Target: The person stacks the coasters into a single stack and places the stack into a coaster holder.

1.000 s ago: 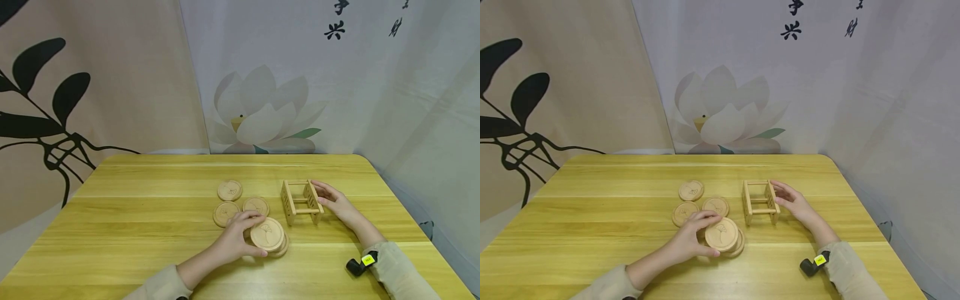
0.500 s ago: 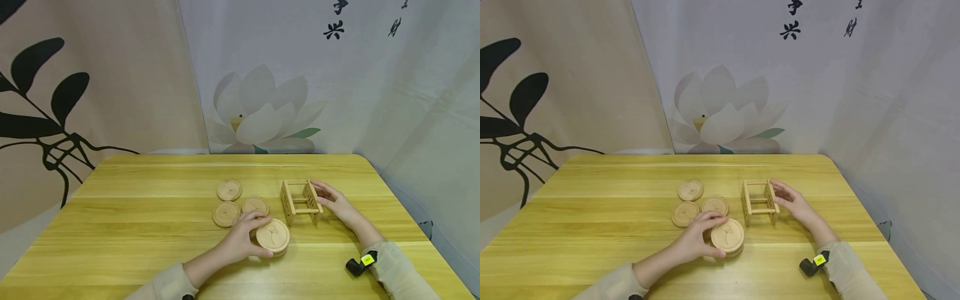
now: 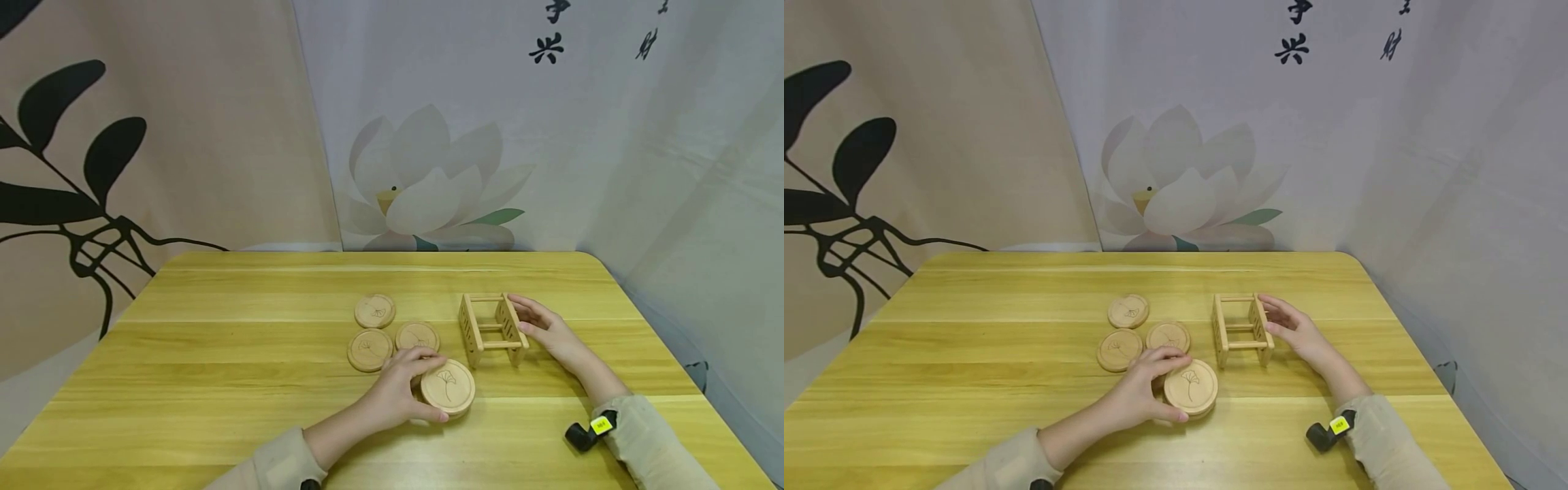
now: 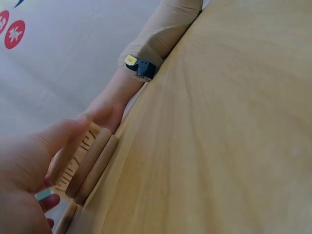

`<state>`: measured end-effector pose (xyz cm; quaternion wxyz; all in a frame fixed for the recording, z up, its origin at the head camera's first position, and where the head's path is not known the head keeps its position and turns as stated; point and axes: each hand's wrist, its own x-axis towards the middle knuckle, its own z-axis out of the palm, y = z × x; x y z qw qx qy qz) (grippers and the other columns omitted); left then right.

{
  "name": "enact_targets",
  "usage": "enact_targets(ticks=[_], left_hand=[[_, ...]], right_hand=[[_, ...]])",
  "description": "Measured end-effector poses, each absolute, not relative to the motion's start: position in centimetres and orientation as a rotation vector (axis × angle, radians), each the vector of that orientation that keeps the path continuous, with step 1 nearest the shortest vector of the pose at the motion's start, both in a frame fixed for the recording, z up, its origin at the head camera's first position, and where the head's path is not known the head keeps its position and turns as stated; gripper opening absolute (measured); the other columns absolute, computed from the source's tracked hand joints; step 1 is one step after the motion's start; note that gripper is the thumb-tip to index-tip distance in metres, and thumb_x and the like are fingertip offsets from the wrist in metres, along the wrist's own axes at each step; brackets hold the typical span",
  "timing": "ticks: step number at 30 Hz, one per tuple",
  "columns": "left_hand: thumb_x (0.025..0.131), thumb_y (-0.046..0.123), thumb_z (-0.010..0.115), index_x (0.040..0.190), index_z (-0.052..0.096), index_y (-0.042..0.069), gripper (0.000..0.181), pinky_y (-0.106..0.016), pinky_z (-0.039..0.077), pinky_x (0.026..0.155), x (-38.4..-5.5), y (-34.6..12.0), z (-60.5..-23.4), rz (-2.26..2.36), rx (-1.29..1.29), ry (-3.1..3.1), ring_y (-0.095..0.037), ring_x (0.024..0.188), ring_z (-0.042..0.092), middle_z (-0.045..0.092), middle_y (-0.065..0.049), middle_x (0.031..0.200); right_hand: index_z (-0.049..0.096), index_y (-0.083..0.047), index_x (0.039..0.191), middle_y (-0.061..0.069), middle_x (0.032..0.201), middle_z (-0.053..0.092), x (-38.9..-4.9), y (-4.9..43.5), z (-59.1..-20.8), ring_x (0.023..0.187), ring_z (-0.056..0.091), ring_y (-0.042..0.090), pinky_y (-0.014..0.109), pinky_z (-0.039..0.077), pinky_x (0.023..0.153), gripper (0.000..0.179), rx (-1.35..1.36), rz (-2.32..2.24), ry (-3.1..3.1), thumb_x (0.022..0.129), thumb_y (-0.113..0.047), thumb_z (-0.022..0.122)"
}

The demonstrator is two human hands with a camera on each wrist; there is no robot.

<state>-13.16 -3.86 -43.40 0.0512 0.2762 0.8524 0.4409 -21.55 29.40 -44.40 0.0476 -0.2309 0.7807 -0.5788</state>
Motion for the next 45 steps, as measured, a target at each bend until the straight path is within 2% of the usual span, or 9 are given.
enact_targets(ticks=[12,24,45], left_hand=[[0.059,0.032,0.09,0.136,0.055,0.014,0.086,-0.055,0.019,0.106,-13.12,-3.87,-43.7,1.305,0.862,2.602,-0.017,0.125,0.038,0.048,0.002,0.138],[0.06,0.032,0.09,0.136,0.055,0.013,0.085,-0.051,0.028,0.101,-13.05,-3.91,-43.72,1.282,0.851,2.59,-0.018,0.122,0.038,0.048,0.003,0.138],[0.059,0.029,0.091,0.135,0.055,0.015,0.085,-0.051,0.027,0.102,-13.01,-4.01,-43.78,1.289,0.846,2.598,-0.019,0.124,0.038,0.047,0.001,0.138]], right_hand=[[0.031,-0.002,0.148,0.032,0.141,0.037,-21.41,29.4,-44.32,0.116,0.049,0.004,0.017,0.04,0.092,0.051,-0.717,-1.76,2.38,0.1,-0.006,0.047],[0.031,-0.001,0.148,0.032,0.139,0.039,-21.5,29.45,-44.46,0.116,0.049,0.005,0.017,0.04,0.092,0.05,-0.72,-1.766,2.385,0.1,-0.004,0.047],[0.031,-0.002,0.148,0.031,0.14,0.039,-21.43,29.38,-44.38,0.117,0.048,0.006,0.016,0.039,0.092,0.05,-0.708,-1.751,2.396,0.1,-0.006,0.047]])
